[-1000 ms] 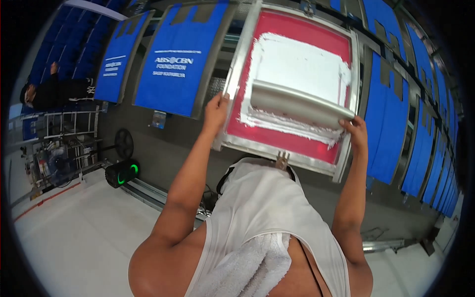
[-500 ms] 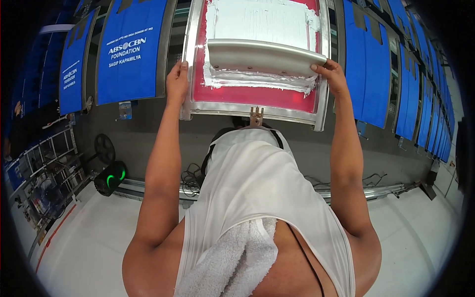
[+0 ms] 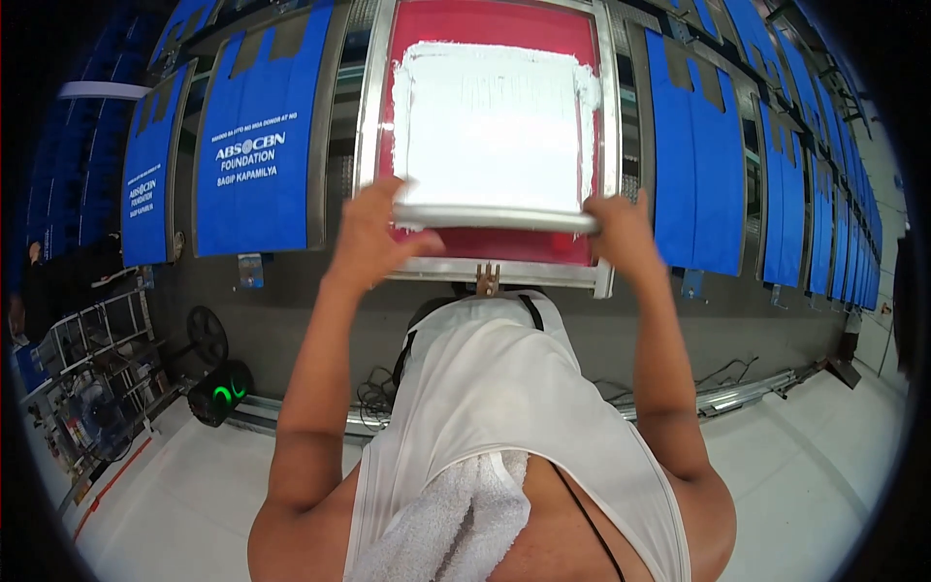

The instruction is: Performing manual screen printing of a logo onto fabric panels using white ink and a squeegee on a production floor.

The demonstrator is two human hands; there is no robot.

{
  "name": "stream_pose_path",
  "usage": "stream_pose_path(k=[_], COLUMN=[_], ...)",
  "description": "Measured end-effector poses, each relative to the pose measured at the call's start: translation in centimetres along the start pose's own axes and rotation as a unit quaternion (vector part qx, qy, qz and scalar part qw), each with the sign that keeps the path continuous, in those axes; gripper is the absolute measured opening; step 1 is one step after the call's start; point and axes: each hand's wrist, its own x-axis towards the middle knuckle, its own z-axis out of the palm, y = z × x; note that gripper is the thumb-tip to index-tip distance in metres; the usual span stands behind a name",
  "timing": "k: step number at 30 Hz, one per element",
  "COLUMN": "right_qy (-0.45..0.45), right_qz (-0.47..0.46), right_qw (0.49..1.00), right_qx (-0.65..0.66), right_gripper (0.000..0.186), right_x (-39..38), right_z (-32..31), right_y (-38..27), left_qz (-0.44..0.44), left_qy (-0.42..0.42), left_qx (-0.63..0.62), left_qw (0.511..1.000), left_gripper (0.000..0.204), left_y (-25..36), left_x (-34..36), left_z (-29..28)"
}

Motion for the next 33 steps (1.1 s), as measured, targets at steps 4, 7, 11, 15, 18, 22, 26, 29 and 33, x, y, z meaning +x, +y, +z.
stream_pose_path(k=[4,7,11,15,18,22,26,29,33], right_qy=[0.040,0.009,0.127,0.217,0.164,0.106,0.044,0.026,0.021], right_qz=[-0.041,-0.045,-0.116,-0.103,-0.090,-0.093,-0.094,-0.079,-0.053], right_qw=[0.997,0.996,0.985,0.969,0.976,0.990,0.994,0.996,0.998], right_qx=[0.046,0.077,0.023,-0.058,-0.114,-0.019,0.015,0.043,0.039], right_gripper=[0.038,0.036,0.023,0.026,0.034,0.036,0.037,0.038,0.040], right_x=[-0.3,4.3,13.9,19.7,18.2,8.7,0.3,-0.3,0.1], right_z=[1.1,-1.0,-4.4,-2.4,1.0,0.3,0.1,1.2,2.4], right_y=[-2.3,0.8,2.9,2.6,1.6,0.2,-1.8,-2.2,-2.4], left_qz=[0.030,0.035,0.028,0.056,0.025,0.037,-0.017,0.021,-0.053], left_qy=[-0.251,-0.155,-0.068,0.005,-0.046,-0.054,-0.100,-0.077,-0.097], left_qx=[0.195,0.161,0.155,0.184,0.205,0.155,0.131,0.087,0.081], left_qw=[0.948,0.974,0.985,0.981,0.977,0.986,0.986,0.993,0.991], left_gripper=[0.025,0.016,0.017,0.029,0.042,0.039,0.035,0.034,0.037], left_y=[2.6,1.0,-2.9,-7.1,-7.9,-3.5,2.0,2.3,1.1], left_x=[4.2,8.3,16.3,19.7,16.5,8.8,2.0,0.1,-1.8], left_z=[0.5,-0.1,0.4,4.4,6.5,4.1,2.1,3.7,5.7])
